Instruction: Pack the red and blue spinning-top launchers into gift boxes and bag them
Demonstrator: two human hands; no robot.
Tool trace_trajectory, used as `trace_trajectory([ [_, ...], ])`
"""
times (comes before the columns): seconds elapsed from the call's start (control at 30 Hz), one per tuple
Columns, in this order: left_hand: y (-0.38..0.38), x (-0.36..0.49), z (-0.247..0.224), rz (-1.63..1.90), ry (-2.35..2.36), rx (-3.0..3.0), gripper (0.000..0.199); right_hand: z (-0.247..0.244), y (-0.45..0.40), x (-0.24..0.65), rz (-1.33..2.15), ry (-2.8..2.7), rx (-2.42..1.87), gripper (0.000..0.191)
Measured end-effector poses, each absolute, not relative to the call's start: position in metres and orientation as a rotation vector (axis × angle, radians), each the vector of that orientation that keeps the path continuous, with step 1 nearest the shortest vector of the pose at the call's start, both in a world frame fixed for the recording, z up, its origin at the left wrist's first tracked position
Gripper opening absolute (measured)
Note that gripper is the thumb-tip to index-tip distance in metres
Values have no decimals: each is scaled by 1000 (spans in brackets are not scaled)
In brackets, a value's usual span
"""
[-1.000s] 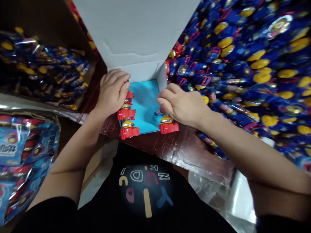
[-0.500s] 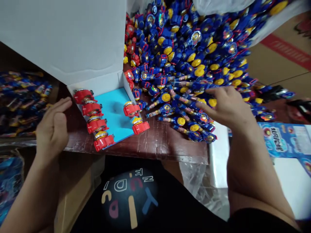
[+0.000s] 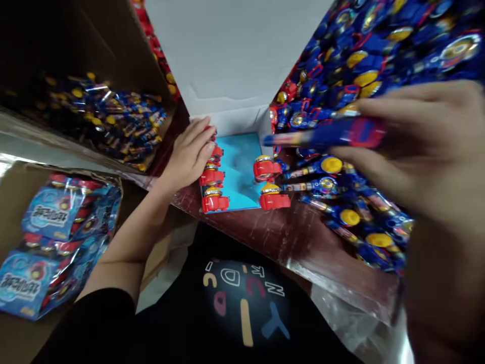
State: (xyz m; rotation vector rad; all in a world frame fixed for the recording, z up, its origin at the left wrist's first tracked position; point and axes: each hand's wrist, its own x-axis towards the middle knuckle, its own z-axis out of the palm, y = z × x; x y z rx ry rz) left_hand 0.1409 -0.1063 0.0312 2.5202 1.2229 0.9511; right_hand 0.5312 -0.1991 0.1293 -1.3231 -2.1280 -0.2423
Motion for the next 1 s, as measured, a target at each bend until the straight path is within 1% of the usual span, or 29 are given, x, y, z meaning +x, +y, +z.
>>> trace_trajectory([
  [0.1,-90,142,28,895,1262,2559,65,124,-132,451,-115,-2360,-1227,54],
  [0.2,-78,141,36,890,1252,2565,57,113,-93,408,-5,-2596,-1332,54],
  [0.3,-68,136,41,865,1147,2586,49,112,-84,391,-30,-2811,-1436,57],
  [0.43,-63,129,36,896,1094,2561,46,106,-84,371,-30,-2918,-1500,54],
  [0.5,-64,128,33,962,1101,2537,46,101,-82,364,38,-2804,-1560,61],
  [0.57,-66,130,33,1029,1087,2517,47,100,-80,369,116,-2660,-1596,74],
  [0.63,-69,134,38,1067,1088,2519,47,110,-85,392,123,-2542,-1623,85],
  [0.7,-72,142,46,1095,1086,2559,44,129,-99,433,24,-2411,-1749,85],
  [0.77,-72,153,55,1093,1062,2609,42,149,-118,490,-129,-2217,-2057,77],
  [0.83,-67,166,60,1008,1037,2633,42,158,-139,555,-205,-2027,-2502,72],
  [0.9,-58,176,60,900,1049,2614,38,151,-159,616,-116,-1917,-2860,80],
  [0.93,-52,180,58,876,1065,2598,37,144,-168,640,-79,-1896,-2972,79],
  [1.0,-43,184,54,886,1095,2574,37,127,-186,674,-123,-1955,-3009,69],
])
